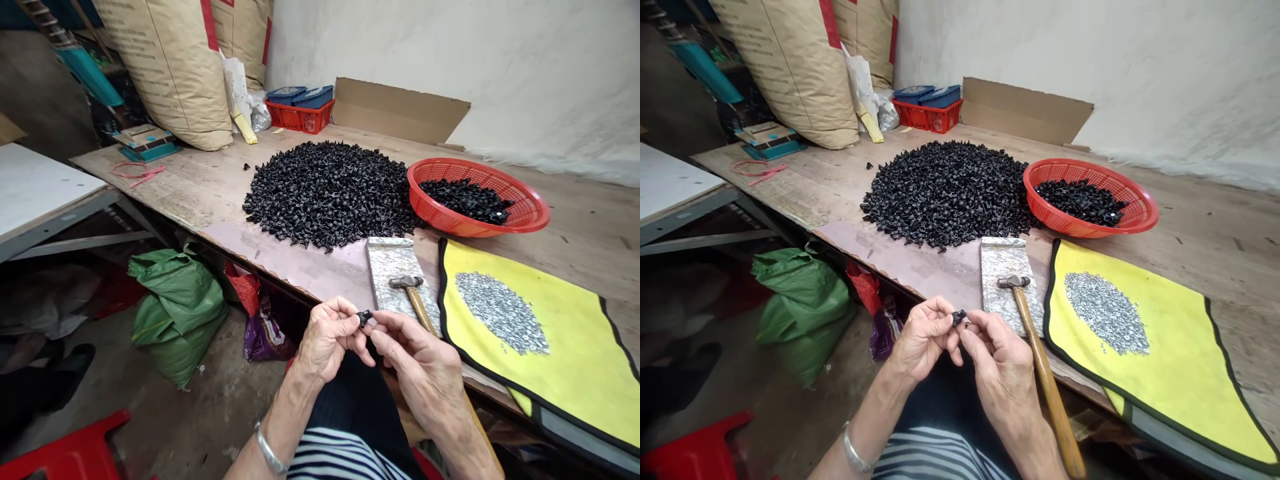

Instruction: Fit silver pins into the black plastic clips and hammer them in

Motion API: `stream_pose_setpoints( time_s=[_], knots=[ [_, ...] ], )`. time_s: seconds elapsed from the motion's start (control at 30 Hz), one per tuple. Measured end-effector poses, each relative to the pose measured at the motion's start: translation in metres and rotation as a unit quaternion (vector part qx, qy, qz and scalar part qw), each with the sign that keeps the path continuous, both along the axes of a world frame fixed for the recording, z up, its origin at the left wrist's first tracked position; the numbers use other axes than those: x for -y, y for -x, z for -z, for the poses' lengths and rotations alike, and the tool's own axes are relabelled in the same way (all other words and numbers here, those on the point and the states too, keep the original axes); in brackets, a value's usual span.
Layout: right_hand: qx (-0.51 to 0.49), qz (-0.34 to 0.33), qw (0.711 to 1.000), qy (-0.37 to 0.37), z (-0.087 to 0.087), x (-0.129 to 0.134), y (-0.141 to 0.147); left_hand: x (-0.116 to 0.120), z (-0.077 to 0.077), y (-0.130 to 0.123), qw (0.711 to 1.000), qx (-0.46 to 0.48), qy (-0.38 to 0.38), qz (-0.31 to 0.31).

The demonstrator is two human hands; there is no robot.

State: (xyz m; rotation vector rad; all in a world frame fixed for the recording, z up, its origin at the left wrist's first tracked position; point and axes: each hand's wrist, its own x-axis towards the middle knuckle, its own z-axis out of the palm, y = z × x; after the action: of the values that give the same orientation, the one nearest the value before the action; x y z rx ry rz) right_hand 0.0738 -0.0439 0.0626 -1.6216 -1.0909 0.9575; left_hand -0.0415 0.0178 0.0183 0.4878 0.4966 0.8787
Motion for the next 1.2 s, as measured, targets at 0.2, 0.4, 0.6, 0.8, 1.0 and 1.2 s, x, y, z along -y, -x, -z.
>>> stream_pose_setpoints(
  time_s=[0.2, 0.4, 0.6, 0.8, 1.0, 1.2],
  knots=[
    [-0.05, 0.023, 0.996, 0.077, -0.001, -0.005, -0.006, 0.006, -0.005, -0.002, 0.993, -0.101, -0.062, 0.023],
    [-0.098, -0.05, 0.984, 0.143, 0.01, 0.001, -0.023, 0.013, -0.01, -0.007, 0.95, -0.256, -0.175, 0.044],
    [-0.08, 0.021, 0.994, 0.074, -0.025, -0.049, -0.094, 0.016, -0.005, -0.014, 0.951, -0.288, -0.109, 0.011],
    [-0.025, 0.207, 0.977, -0.049, -0.069, -0.11, -0.17, 0.016, -0.007, -0.007, 0.923, -0.358, -0.138, 0.033],
    [0.085, 0.174, 0.981, 0.017, -0.023, -0.055, -0.137, -0.055, -0.004, 0.017, 0.814, -0.523, -0.239, -0.08],
    [0.132, 0.003, 0.986, 0.102, 0.0, -0.017, -0.084, -0.132, 0.009, 0.007, 0.716, -0.606, -0.322, -0.128]
  ],
)
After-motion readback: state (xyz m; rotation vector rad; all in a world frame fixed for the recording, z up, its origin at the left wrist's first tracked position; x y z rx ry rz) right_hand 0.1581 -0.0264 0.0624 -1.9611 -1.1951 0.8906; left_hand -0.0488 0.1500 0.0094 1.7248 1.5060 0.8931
